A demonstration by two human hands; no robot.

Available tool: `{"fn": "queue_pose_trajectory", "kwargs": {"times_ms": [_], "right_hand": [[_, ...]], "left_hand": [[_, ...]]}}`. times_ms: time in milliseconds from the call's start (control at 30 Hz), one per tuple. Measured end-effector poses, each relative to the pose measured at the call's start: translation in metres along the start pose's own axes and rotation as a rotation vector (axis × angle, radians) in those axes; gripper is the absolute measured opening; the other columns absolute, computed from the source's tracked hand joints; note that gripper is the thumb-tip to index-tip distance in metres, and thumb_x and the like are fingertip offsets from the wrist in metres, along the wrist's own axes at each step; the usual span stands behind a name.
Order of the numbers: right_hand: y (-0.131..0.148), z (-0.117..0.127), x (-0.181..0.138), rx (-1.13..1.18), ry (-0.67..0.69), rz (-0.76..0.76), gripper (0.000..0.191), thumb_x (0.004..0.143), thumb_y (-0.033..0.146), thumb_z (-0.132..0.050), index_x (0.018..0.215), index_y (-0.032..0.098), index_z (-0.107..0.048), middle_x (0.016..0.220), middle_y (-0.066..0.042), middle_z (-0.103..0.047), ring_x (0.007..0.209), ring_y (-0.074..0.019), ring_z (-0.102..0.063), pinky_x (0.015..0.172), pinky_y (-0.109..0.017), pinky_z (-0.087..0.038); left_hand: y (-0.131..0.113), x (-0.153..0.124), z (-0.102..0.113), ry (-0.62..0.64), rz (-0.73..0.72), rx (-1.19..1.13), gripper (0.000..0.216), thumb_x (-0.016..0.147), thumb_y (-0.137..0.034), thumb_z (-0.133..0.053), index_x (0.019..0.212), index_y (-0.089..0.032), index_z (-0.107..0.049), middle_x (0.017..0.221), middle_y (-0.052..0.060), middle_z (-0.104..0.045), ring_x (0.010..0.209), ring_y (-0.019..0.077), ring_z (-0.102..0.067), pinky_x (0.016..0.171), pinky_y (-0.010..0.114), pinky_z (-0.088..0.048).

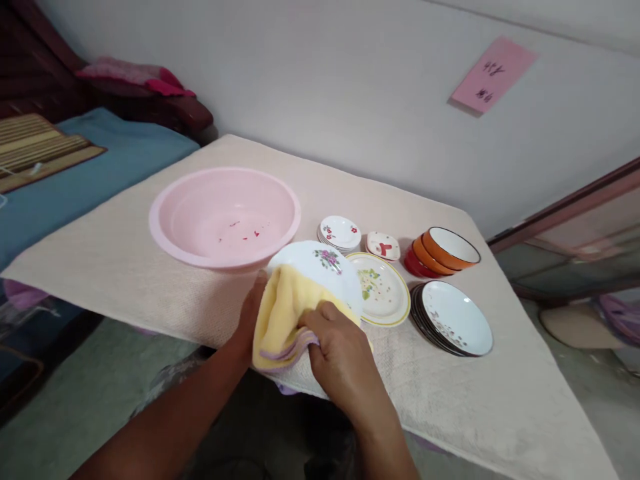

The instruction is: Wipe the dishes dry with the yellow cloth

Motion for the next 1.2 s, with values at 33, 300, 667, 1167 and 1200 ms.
{"fn": "queue_pose_trajectory", "kwargs": {"times_ms": [33, 300, 667, 1167, 1200], "right_hand": [[-0.009, 0.004, -0.001, -0.047, -0.021, -0.032, 0.025, 0.07, 0.005, -0.045, 0.082, 0.023, -0.06, 0.082, -0.001, -0.053, 0.08, -0.0164, -0.052, 0.071, -0.027, -0.04], [-0.098, 0.063, -0.026, -0.179, -0.577, -0.304, 0.022, 0.075, 0.017, -0.048, 0.086, 0.021, -0.066, 0.082, -0.003, -0.056, 0.077, -0.0178, -0.055, 0.073, -0.03, -0.042], [-0.022, 0.026, 0.002, -0.122, -0.474, -0.04, 0.043, 0.076, 0.011, -0.048, 0.116, 0.021, -0.061, 0.096, -0.009, -0.054, 0.09, -0.0216, -0.054, 0.076, -0.033, -0.047], [-0.177, 0.068, -0.068, 0.795, -1.084, -0.558, 0.04, 0.064, 0.023, -0.058, 0.102, 0.016, -0.062, 0.085, -0.003, -0.064, 0.071, -0.0189, -0.06, 0.062, -0.033, -0.052], [-0.178, 0.063, -0.065, 0.933, -1.093, -0.532, 0.043, 0.062, 0.022, -0.058, 0.105, 0.017, -0.06, 0.089, -0.002, -0.065, 0.072, -0.0193, -0.062, 0.062, -0.033, -0.053]], "left_hand": [[-0.002, 0.0, -0.001, -0.017, -0.019, -0.011, 0.044, 0.086, -0.052, -0.043, 0.084, -0.013, -0.064, 0.085, 0.01, -0.068, 0.087, 0.0221, -0.061, 0.074, 0.031, -0.048], [0.012, 0.001, -0.009, 0.011, 0.028, -0.027, 0.055, 0.082, -0.061, -0.044, 0.102, -0.013, -0.064, 0.087, 0.01, -0.071, 0.078, 0.0217, -0.066, 0.063, 0.028, -0.05], [0.006, -0.008, -0.037, 0.237, -0.182, 0.13, 0.027, 0.07, -0.023, -0.065, 0.097, -0.02, -0.067, 0.106, 0.006, -0.068, 0.108, 0.0201, -0.057, 0.092, 0.029, -0.043], [0.013, -0.008, -0.016, 0.111, 0.204, 0.001, 0.032, 0.068, -0.036, -0.07, 0.087, -0.01, -0.067, 0.069, 0.008, -0.07, 0.055, 0.0184, -0.064, 0.053, 0.028, -0.05], [0.014, -0.008, -0.017, 0.117, 0.212, -0.009, 0.032, 0.067, -0.035, -0.071, 0.087, -0.01, -0.067, 0.069, 0.008, -0.071, 0.056, 0.0186, -0.065, 0.054, 0.029, -0.051]]}}
Point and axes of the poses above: each hand's wrist, its own x-axis towards the middle knuckle, its own z-axis out of the back of the hand, y = z × x, the point moved 10 cm from there along x, towards the middle knuckle
